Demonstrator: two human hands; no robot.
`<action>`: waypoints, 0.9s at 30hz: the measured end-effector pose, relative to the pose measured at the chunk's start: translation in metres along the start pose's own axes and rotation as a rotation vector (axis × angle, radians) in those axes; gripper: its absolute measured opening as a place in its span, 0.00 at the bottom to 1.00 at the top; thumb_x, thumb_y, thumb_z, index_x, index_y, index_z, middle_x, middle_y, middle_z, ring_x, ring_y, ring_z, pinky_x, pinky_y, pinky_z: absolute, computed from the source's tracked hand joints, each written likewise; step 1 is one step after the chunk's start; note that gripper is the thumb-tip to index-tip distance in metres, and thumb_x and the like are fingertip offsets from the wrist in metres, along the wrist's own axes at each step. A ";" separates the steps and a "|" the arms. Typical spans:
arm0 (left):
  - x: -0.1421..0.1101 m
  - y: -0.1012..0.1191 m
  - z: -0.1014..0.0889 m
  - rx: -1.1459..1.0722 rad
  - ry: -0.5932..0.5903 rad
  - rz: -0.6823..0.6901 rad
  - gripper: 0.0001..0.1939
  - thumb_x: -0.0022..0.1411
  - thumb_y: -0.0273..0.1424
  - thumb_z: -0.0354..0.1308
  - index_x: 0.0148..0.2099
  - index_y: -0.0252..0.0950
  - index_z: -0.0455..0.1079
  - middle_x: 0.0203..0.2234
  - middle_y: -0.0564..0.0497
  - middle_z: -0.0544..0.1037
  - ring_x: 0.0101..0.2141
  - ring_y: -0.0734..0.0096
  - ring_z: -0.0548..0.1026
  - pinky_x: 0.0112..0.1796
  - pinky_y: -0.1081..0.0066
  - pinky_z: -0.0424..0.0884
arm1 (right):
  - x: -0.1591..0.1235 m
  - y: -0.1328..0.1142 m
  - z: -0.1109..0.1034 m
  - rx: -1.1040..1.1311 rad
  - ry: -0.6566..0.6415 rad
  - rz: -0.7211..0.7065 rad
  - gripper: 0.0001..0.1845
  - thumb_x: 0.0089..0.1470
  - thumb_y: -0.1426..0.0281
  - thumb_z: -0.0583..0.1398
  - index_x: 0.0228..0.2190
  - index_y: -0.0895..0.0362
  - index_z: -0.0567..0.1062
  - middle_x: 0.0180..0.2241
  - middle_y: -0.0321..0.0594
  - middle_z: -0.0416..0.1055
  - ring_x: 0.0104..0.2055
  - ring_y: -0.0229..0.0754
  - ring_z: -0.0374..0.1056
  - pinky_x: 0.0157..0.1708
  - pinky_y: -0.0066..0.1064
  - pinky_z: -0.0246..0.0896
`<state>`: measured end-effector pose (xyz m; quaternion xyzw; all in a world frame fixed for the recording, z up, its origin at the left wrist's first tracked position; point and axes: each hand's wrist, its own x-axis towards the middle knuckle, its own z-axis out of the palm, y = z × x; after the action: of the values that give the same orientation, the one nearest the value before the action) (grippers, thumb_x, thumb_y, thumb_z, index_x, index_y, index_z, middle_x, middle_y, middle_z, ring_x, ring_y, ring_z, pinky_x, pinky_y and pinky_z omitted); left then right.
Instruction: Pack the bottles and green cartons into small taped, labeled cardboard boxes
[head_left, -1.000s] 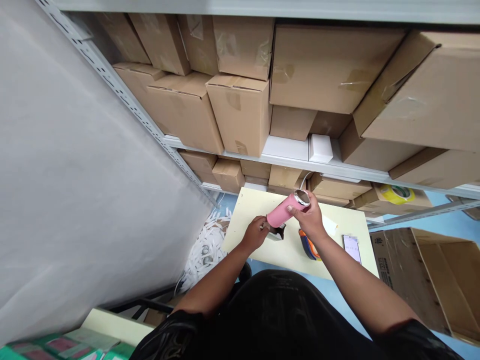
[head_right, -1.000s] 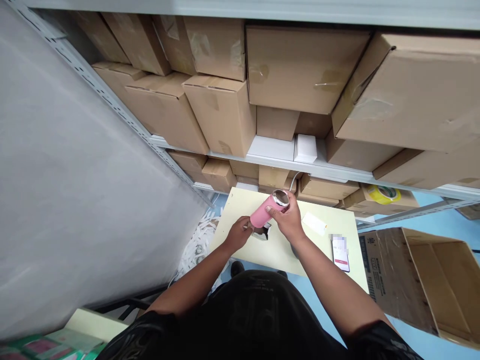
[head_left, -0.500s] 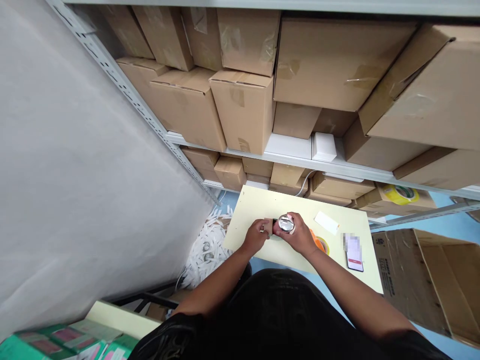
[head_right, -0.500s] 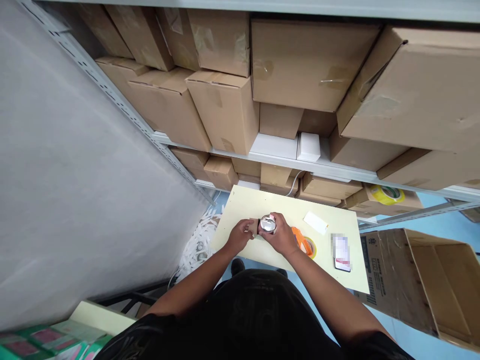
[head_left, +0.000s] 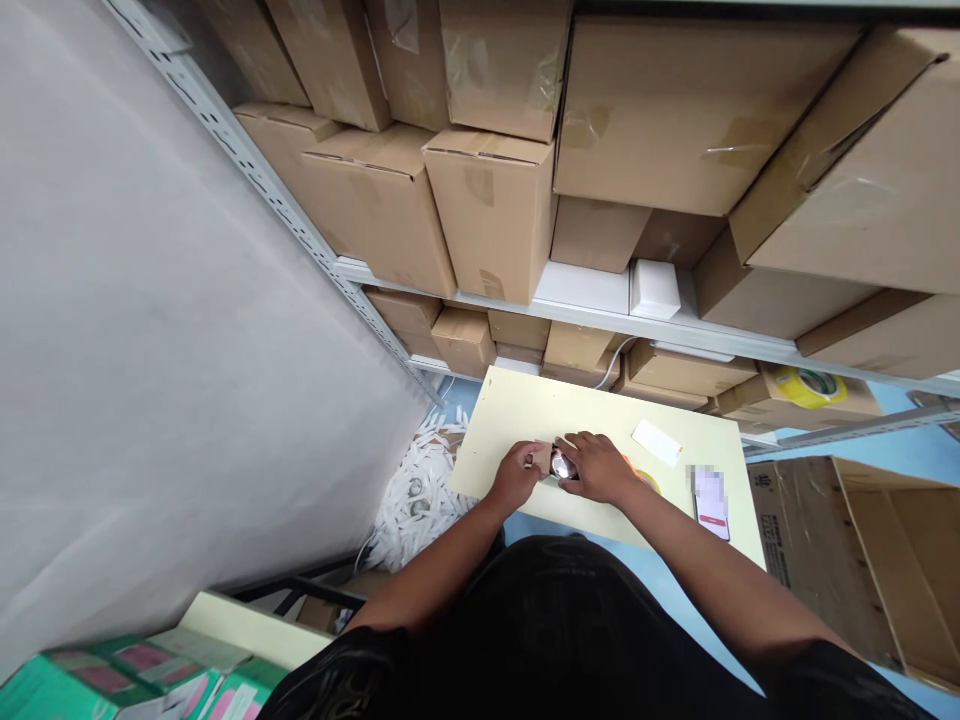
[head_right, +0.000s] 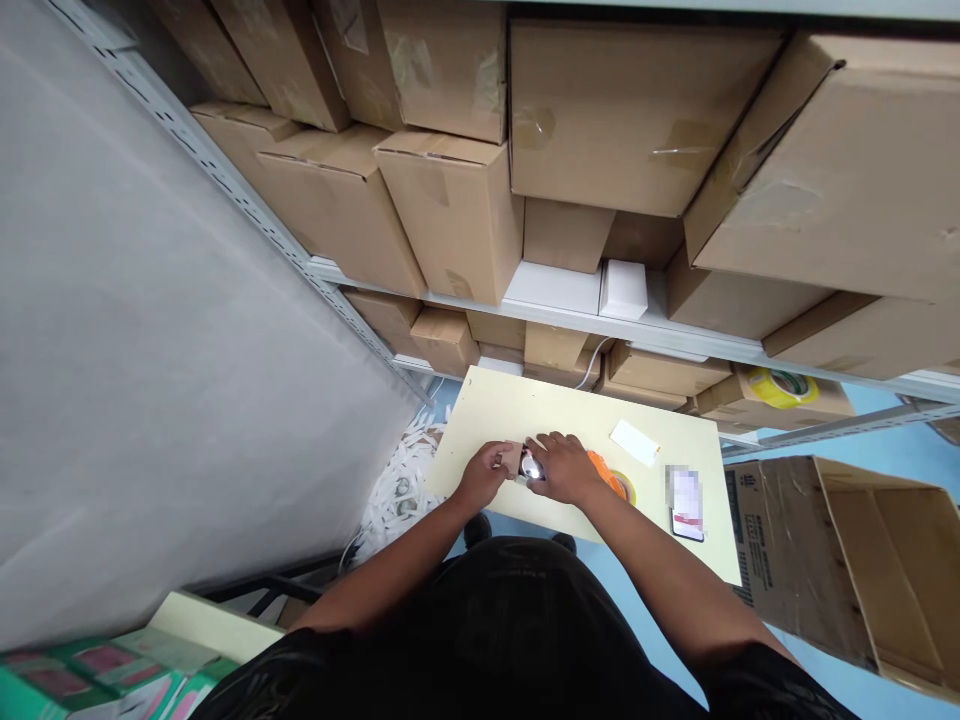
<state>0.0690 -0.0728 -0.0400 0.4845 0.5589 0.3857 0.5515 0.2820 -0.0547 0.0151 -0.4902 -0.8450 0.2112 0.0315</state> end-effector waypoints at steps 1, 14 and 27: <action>-0.001 0.002 0.001 0.008 -0.009 0.010 0.23 0.51 0.19 0.60 0.50 0.36 0.76 0.51 0.46 0.77 0.43 0.66 0.77 0.43 0.65 0.78 | 0.002 -0.001 -0.002 -0.016 -0.020 0.005 0.45 0.48 0.57 0.71 0.66 0.51 0.68 0.63 0.53 0.69 0.64 0.65 0.62 0.63 0.54 0.54; -0.019 0.015 -0.003 0.165 -0.167 0.241 0.25 0.58 0.21 0.59 0.57 0.39 0.68 0.49 0.47 0.77 0.45 0.65 0.78 0.47 0.64 0.78 | -0.066 0.011 0.031 0.280 0.296 -0.019 0.25 0.62 0.64 0.61 0.59 0.52 0.72 0.58 0.50 0.71 0.60 0.56 0.68 0.58 0.50 0.67; -0.014 -0.007 -0.010 0.542 -0.338 0.538 0.23 0.61 0.24 0.60 0.58 0.40 0.72 0.59 0.41 0.69 0.60 0.52 0.70 0.60 0.51 0.72 | -0.060 0.011 0.086 0.446 0.376 0.230 0.25 0.56 0.66 0.65 0.55 0.54 0.72 0.55 0.54 0.69 0.54 0.55 0.72 0.54 0.51 0.71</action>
<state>0.0568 -0.0868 -0.0420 0.7975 0.3950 0.2700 0.3676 0.2998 -0.1283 -0.0582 -0.5939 -0.6963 0.2990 0.2700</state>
